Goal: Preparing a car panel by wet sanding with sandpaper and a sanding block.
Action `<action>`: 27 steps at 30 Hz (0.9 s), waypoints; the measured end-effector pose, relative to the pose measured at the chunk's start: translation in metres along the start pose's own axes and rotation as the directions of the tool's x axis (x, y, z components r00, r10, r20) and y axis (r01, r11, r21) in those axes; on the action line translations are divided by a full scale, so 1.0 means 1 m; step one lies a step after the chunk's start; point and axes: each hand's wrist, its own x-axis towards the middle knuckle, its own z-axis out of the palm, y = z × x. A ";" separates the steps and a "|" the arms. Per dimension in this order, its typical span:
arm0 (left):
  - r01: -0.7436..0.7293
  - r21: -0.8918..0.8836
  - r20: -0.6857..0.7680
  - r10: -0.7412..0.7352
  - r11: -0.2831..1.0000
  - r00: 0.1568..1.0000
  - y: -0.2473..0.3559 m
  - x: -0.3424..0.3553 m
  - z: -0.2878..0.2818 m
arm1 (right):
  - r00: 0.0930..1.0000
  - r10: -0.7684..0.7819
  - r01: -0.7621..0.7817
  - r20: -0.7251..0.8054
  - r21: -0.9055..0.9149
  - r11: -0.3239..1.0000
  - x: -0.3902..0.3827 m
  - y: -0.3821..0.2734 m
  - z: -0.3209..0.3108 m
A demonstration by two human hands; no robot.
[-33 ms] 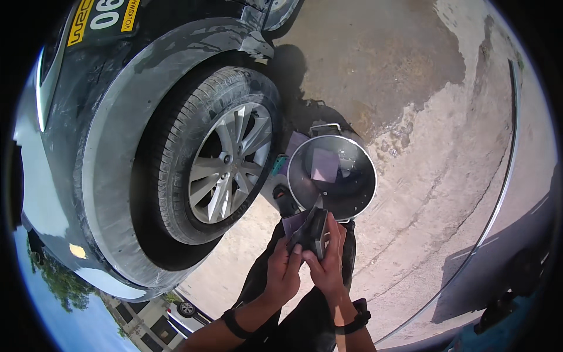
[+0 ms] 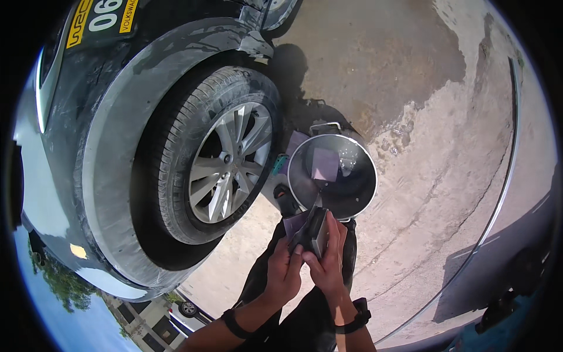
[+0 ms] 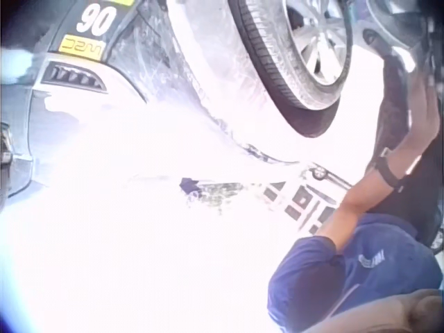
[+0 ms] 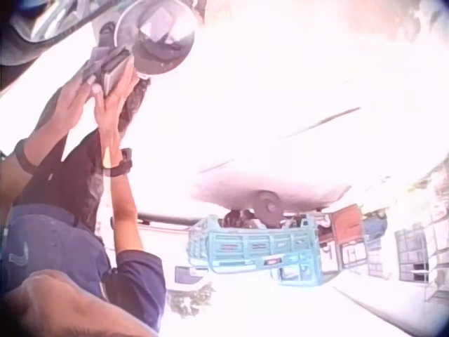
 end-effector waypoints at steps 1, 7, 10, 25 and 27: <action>-0.034 0.041 0.014 0.033 0.999 0.999 0.002 0.001 -0.001 | 0.998 -0.062 0.060 -0.017 -0.092 0.994 0.001 0.000 0.000; -0.071 0.131 0.073 0.062 0.989 0.995 0.004 0.003 0.001 | 0.998 -0.016 0.010 -0.065 -0.094 0.996 -0.004 -0.003 0.004; -0.104 0.158 0.117 0.086 0.982 0.989 0.011 0.005 0.001 | 0.997 -0.022 0.014 -0.073 -0.108 0.994 -0.008 0.004 0.000; -0.135 0.203 0.147 0.107 0.970 0.983 0.022 0.006 -0.034 | 0.822 0.467 -0.464 0.326 0.859 0.218 -0.018 0.026 -0.007; -0.059 0.144 0.141 0.039 0.988 0.989 0.016 0.003 -0.055 | 0.818 0.507 -0.445 0.272 0.857 0.259 -0.016 0.029 -0.005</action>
